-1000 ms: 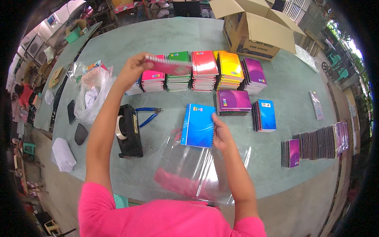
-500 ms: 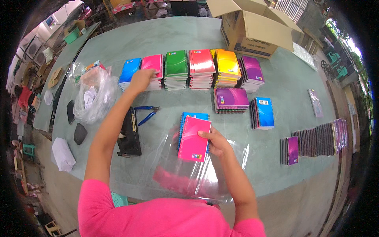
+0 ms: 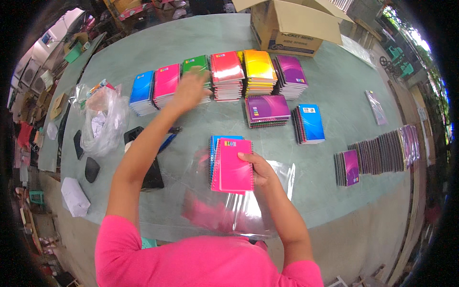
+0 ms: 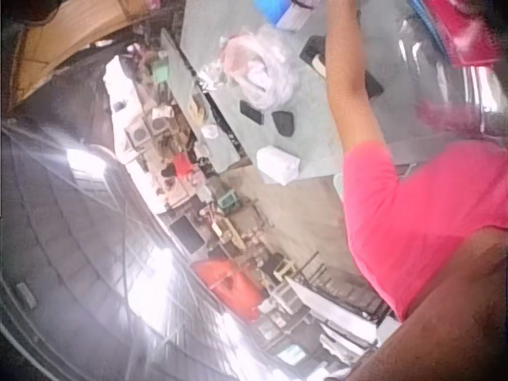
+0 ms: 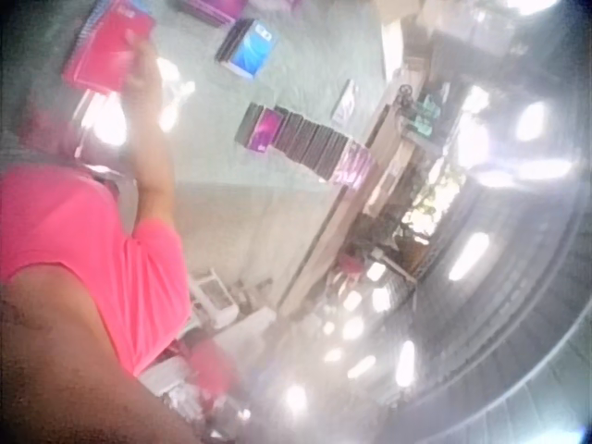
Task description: The person picks up several small notebooks, stacks them together by hand, and places them into a clear plastic sleeve. They then pick up a piece of adhesive tape from a dispenser and seal the sleeve.
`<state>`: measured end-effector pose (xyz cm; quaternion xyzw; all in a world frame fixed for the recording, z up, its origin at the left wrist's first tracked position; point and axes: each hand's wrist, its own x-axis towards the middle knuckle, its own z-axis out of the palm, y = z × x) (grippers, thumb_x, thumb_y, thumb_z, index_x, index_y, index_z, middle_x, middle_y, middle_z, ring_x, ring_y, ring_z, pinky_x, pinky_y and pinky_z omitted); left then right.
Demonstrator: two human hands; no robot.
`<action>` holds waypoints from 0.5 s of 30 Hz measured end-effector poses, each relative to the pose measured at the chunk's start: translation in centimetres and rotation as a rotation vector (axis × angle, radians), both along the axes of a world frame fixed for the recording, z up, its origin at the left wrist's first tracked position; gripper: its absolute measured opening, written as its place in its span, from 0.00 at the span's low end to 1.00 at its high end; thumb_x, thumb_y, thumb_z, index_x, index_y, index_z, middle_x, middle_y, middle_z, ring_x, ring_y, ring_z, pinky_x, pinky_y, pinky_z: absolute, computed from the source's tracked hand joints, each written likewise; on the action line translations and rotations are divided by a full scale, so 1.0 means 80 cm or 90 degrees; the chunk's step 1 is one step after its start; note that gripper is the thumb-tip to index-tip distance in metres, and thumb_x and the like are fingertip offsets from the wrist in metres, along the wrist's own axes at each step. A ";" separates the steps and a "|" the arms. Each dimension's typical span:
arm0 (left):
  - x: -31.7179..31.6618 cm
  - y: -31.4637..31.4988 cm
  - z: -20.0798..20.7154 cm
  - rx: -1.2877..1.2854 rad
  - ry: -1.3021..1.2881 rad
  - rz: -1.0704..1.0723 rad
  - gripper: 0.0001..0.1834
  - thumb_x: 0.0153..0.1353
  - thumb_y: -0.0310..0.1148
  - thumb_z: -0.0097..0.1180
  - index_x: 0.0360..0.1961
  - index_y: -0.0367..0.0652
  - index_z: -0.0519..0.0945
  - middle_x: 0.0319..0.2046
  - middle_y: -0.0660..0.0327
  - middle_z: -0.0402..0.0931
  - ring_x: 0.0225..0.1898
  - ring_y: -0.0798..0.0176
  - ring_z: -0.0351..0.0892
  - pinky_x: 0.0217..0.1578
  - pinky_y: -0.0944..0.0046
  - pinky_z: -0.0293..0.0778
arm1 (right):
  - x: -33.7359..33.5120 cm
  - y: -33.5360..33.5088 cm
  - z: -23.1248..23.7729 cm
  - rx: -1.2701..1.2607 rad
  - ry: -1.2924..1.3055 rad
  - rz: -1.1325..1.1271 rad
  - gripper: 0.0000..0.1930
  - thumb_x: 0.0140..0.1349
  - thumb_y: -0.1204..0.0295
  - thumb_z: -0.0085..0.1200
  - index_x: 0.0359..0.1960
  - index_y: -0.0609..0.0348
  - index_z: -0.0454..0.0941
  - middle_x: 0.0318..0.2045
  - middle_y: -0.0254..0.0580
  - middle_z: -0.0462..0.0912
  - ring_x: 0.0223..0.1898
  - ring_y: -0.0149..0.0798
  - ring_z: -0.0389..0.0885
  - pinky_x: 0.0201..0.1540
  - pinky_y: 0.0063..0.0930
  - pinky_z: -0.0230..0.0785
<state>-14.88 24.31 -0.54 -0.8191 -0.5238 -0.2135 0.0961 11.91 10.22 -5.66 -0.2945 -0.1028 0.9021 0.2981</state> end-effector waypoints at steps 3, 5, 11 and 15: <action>-0.021 0.012 -0.018 -0.043 0.037 0.075 0.11 0.52 0.30 0.53 0.36 0.37 0.75 0.35 0.48 0.75 0.43 0.49 0.74 0.43 0.53 0.70 | 0.012 -0.004 0.012 0.080 -0.023 -0.039 0.21 0.53 0.76 0.57 0.49 0.67 0.68 0.43 0.49 0.78 0.44 0.41 0.79 0.47 0.36 0.74; -0.012 0.014 -0.014 -0.095 0.074 0.075 0.09 0.52 0.29 0.52 0.34 0.37 0.74 0.32 0.50 0.75 0.41 0.50 0.74 0.41 0.53 0.70 | 0.026 -0.003 0.005 0.130 -0.028 -0.039 0.21 0.51 0.79 0.56 0.49 0.66 0.68 0.43 0.49 0.78 0.44 0.40 0.79 0.49 0.35 0.73; -0.026 0.011 -0.011 0.159 -0.009 -0.025 0.08 0.53 0.26 0.49 0.35 0.38 0.74 0.31 0.53 0.76 0.38 0.50 0.76 0.41 0.52 0.69 | 0.019 -0.003 -0.006 0.043 -0.014 -0.035 0.21 0.51 0.80 0.55 0.49 0.66 0.68 0.43 0.49 0.78 0.43 0.41 0.80 0.48 0.36 0.74; -0.019 0.003 -0.006 -0.018 0.136 0.036 0.13 0.55 0.26 0.50 0.42 0.36 0.74 0.37 0.50 0.77 0.41 0.48 0.76 0.45 0.53 0.68 | 0.006 -0.005 -0.007 0.026 -0.007 -0.023 0.21 0.52 0.79 0.56 0.49 0.67 0.68 0.42 0.49 0.78 0.43 0.41 0.80 0.47 0.37 0.74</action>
